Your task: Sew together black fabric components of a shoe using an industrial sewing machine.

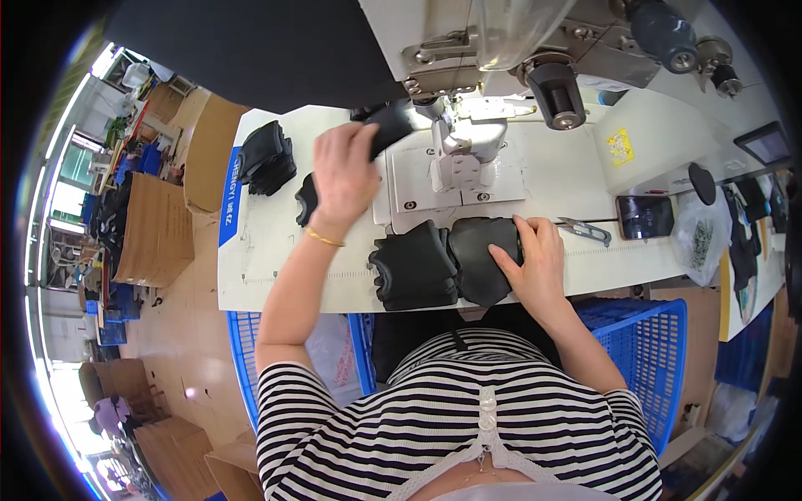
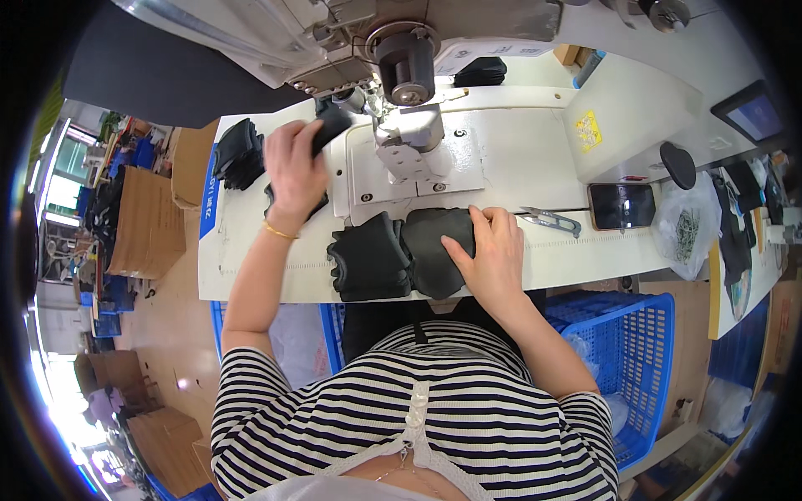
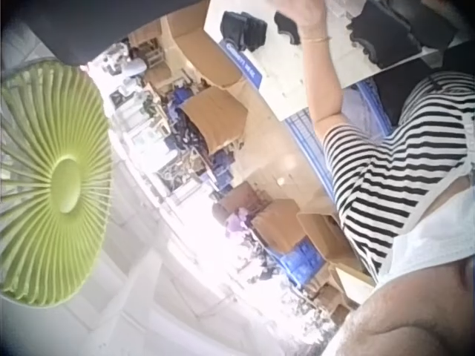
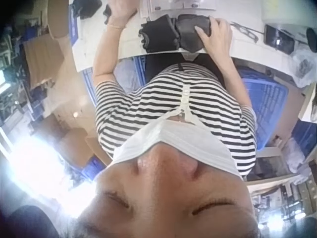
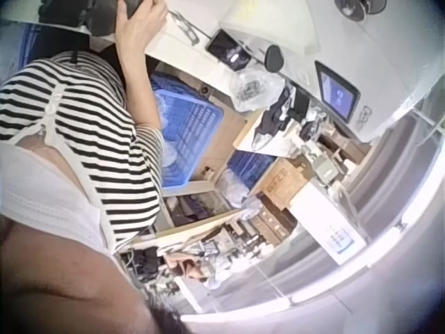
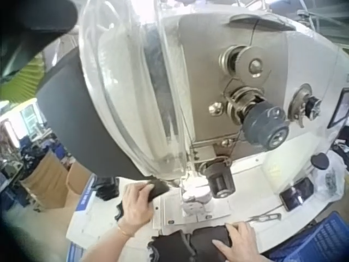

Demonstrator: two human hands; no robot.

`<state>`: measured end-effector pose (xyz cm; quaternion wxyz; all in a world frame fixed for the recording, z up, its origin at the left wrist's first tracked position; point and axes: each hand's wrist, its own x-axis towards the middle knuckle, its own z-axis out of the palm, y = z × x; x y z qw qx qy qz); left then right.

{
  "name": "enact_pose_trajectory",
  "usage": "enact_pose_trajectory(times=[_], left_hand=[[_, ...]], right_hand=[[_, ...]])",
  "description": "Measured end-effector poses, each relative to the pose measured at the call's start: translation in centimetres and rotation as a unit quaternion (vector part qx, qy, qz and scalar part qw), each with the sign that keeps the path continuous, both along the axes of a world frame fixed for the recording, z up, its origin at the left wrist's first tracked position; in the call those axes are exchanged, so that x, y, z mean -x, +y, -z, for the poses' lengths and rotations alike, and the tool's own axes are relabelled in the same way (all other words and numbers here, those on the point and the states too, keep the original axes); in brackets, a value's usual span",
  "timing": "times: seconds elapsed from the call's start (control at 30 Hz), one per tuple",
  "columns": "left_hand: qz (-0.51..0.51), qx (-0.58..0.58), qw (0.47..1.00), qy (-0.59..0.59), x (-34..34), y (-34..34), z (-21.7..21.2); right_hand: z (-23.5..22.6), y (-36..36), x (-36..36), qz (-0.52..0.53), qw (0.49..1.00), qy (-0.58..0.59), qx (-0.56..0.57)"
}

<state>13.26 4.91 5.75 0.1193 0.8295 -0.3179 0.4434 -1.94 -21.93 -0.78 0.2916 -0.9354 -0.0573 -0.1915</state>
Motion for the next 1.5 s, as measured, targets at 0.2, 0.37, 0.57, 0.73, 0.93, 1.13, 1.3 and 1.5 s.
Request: enact_pose_trajectory(times=[0.2,0.37,0.57,0.73,0.93,1.13,1.3,1.5], left_hand=[[-0.084,-0.162,0.973,0.143,3.2,11.2,2.6],[0.025,0.042,0.955,0.292,6.5,6.4,0.8],[0.046,0.097,0.928,0.358,10.2,-2.2,5.5],[0.047,0.254,0.883,0.391,10.2,-2.6,6.4],[0.122,0.338,0.821,0.444,10.1,-1.5,3.4],[0.301,0.31,0.719,0.544,11.4,-3.4,-6.2],[0.208,0.253,0.814,0.479,10.3,-5.3,-6.3],[0.226,0.296,0.77,0.518,9.8,-5.6,-5.2]], right_hand=[[0.0,0.4,0.2,-0.018,0.996,-0.079,0.028],[0.2,0.5,-0.2,-0.028,0.994,-0.108,0.015],[0.7,-0.2,-1.3,-0.027,0.989,-0.141,-0.031],[-0.4,-0.7,-1.2,0.001,0.974,-0.133,-0.181],[-3.4,-1.6,-1.2,0.012,0.972,-0.126,-0.198],[-8.6,1.0,-1.6,-0.101,0.956,-0.122,-0.246],[-8.4,2.9,-0.9,-0.165,0.898,0.022,-0.407],[-8.6,2.9,-0.7,-0.155,0.903,0.039,-0.398]])
